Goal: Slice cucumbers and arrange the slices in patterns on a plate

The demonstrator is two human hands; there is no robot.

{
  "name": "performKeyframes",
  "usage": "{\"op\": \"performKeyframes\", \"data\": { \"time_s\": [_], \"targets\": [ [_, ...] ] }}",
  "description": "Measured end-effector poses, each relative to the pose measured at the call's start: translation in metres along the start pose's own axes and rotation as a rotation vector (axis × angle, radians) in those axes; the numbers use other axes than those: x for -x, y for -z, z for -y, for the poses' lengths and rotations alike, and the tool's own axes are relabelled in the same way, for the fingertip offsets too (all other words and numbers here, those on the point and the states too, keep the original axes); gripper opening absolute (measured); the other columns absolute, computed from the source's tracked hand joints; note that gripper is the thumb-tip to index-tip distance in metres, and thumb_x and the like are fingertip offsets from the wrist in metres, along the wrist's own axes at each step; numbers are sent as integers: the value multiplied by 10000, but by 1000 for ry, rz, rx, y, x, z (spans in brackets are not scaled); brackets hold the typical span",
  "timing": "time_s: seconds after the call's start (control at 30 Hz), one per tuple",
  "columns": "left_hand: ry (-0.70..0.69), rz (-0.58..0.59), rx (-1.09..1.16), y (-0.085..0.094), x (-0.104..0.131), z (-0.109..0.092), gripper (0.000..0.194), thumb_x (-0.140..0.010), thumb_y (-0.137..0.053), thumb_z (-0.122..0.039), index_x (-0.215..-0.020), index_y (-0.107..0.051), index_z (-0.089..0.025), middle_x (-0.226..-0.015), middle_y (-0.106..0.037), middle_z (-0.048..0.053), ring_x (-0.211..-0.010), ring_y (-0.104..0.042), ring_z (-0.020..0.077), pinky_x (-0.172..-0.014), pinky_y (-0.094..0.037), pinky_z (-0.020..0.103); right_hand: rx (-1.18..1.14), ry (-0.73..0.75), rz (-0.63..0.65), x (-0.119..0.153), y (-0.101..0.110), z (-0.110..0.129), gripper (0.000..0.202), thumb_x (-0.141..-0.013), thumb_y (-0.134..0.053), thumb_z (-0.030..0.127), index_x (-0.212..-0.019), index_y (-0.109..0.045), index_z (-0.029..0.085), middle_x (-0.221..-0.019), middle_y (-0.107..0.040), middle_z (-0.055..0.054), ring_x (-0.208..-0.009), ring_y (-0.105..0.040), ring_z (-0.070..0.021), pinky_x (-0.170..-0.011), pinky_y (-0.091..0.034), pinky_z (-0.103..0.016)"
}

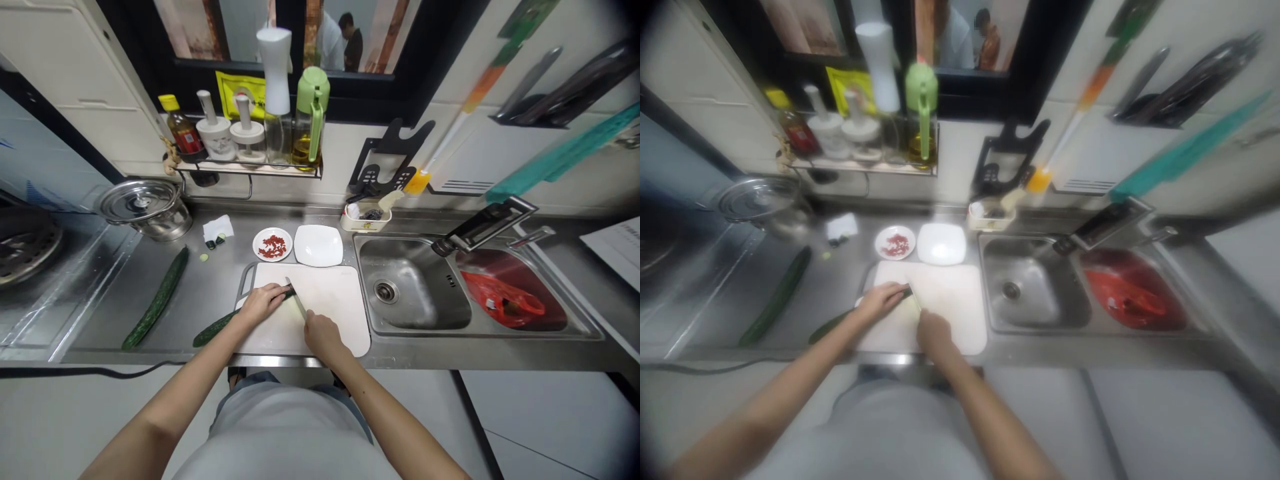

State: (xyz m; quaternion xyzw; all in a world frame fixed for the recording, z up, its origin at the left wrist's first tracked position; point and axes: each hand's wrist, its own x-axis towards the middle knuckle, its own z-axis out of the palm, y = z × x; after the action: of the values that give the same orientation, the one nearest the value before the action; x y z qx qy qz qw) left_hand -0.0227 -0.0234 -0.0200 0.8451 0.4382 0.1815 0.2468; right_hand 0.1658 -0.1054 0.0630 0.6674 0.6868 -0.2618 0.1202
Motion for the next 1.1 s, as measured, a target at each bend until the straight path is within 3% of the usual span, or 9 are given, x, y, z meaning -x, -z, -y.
{"op": "performKeyframes", "data": {
  "time_s": [0.33, 0.7, 1.1],
  "targets": [
    [-11, -4, 5, -1, -1, 2, 340, -939, -429, -327, -1223, -611, -288, -1081, -672, 23, -967, -627, 154, -847, -476, 250, -18, 18, -66, -23, -4, 7, 313, -908, -311, 107, -1083, -571, 108, -963, -678, -154, -946, -647, -243, -750, -459, -311],
    [4, -11, 17, 2, -1, -1, 331, -929, -452, -316, -1218, -614, -298, -1075, -676, 21, -965, -629, 156, -839, -474, 248, 14, 8, -5, -3, -4, -2, 300, -908, -341, 118, -1103, -569, 107, -972, -678, -153, -958, -645, -243, -749, -462, -307],
    [0, -3, 22, 1, -2, 2, 330, -927, -449, -317, -1207, -620, -289, -1072, -684, 19, -961, -631, 157, -834, -471, 253, -15, 20, -69, -26, -9, 5, 326, -903, -315, 103, -1103, -572, 104, -982, -677, -156, -958, -641, -239, -758, -452, -302]
  ]
}}
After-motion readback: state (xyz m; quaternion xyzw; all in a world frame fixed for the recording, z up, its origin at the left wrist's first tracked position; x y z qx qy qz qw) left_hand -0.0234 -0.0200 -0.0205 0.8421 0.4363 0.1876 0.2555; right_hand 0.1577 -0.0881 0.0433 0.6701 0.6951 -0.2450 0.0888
